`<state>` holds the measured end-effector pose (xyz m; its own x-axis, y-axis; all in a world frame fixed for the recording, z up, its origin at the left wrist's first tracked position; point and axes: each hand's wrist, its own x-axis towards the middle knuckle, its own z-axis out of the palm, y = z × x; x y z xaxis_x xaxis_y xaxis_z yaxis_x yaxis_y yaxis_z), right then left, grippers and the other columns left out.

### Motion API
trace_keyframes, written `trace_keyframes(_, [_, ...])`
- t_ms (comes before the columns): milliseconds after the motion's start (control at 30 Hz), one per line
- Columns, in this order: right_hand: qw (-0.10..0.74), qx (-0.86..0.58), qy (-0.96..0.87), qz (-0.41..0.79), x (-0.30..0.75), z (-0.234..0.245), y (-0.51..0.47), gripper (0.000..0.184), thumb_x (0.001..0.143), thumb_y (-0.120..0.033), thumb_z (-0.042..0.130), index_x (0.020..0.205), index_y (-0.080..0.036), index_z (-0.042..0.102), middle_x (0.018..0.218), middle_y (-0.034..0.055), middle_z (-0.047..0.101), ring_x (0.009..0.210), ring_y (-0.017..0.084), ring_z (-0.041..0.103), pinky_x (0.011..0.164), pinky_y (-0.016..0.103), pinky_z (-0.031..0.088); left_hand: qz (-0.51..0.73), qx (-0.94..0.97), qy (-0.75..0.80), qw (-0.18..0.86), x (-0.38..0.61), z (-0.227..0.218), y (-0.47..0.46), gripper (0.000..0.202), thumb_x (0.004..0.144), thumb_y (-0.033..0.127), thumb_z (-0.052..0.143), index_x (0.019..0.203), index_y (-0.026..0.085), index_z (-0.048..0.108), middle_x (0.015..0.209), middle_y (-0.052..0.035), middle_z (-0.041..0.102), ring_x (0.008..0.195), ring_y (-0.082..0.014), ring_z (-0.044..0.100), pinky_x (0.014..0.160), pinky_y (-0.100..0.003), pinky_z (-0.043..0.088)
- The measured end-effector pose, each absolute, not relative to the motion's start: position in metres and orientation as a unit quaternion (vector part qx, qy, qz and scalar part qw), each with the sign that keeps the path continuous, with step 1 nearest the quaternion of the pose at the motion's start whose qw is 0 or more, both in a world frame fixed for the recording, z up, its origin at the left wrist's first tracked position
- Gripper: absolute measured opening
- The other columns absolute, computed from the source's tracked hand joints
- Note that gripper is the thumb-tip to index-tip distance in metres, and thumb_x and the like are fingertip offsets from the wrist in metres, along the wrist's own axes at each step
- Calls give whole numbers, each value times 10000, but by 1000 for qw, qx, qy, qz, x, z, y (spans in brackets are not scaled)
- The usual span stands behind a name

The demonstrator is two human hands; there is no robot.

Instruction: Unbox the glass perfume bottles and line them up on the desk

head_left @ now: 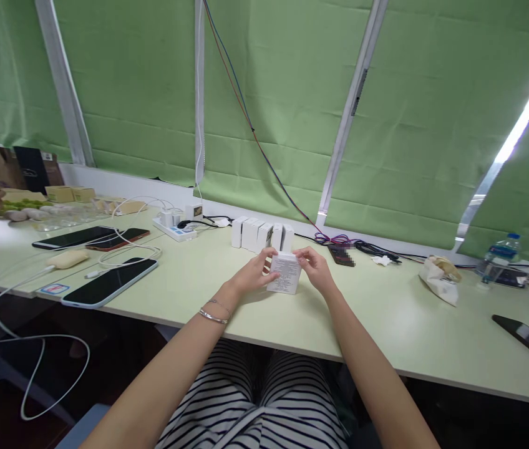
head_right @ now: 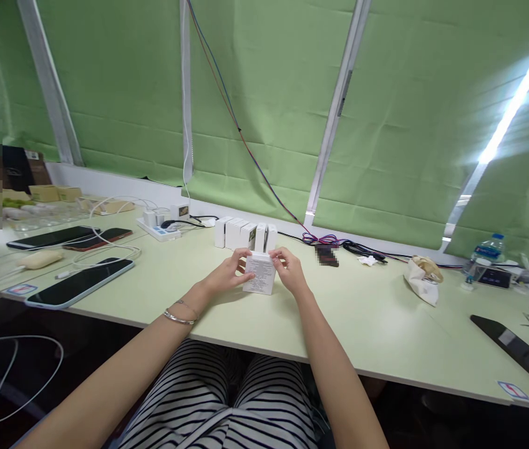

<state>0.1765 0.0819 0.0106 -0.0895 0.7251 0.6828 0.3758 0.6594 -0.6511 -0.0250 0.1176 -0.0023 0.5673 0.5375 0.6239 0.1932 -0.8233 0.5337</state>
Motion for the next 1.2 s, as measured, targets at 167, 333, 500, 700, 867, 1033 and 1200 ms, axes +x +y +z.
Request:
trace_keyframes(167, [554, -383, -723, 155, 178, 12, 81, 160, 796, -345, 471, 773, -205, 544, 952, 74, 662, 834, 198, 622, 657, 318, 492, 416, 856, 214, 221, -25, -1, 116, 432, 747, 255, 589, 1097, 239, 337, 1008, -33, 531, 730, -128, 600, 603, -270, 518])
trace_keyframes(333, [559, -405, -714, 115, 170, 12, 79, 138, 803, -317, 447, 821, -211, 534, 929, 69, 649, 795, 186, 603, 624, 296, 470, 421, 859, 219, 193, -25, -3, 118, 404, 746, 255, 588, 1080, 227, 361, 1041, -49, 535, 707, -125, 598, 612, -284, 514])
trace_keyframes(500, [557, -412, -714, 95, 165, 13, 78, 130, 782, -296, 454, 822, -212, 545, 906, 61, 627, 789, 182, 576, 615, 288, 460, 412, 865, 224, 178, -26, -2, 118, 360, 743, 239, 588, 1045, 214, 391, 937, -28, 557, 706, -133, 585, 640, -295, 504])
trace_keyframes(700, [562, -402, -711, 128, 168, 14, 78, 129, 773, -303, 476, 807, -208, 556, 922, 64, 630, 814, 185, 575, 626, 287, 462, 407, 867, 229, 174, -25, -2, 117, 352, 749, 235, 577, 1041, 217, 381, 934, -30, 558, 721, -136, 581, 646, -295, 508])
trace_keyframes(867, [574, -387, -696, 190, 173, 11, 85, 197, 789, -340, 436, 766, -194, 567, 935, 74, 651, 779, 174, 597, 619, 290, 482, 405, 868, 227, 177, -25, -2, 118, 340, 756, 243, 570, 1033, 220, 376, 959, -37, 563, 753, -141, 584, 666, -301, 520])
trace_keyframes(1033, [578, -376, -691, 217, 177, 10, 89, 213, 777, -354, 450, 768, -192, 588, 951, 74, 656, 794, 177, 603, 621, 289, 484, 403, 870, 227, 171, -25, -3, 119, 349, 759, 244, 568, 1044, 217, 368, 983, -42, 555, 750, -140, 583, 649, -300, 520])
trace_keyframes(1200, [576, -373, -698, 202, 176, 9, 88, 187, 784, -334, 446, 766, -199, 574, 945, 70, 650, 796, 179, 600, 626, 295, 481, 409, 868, 224, 169, -26, -7, 123, 461, 755, 248, 574, 1130, 222, 307, 1068, -66, 504, 749, -136, 584, 629, -296, 517])
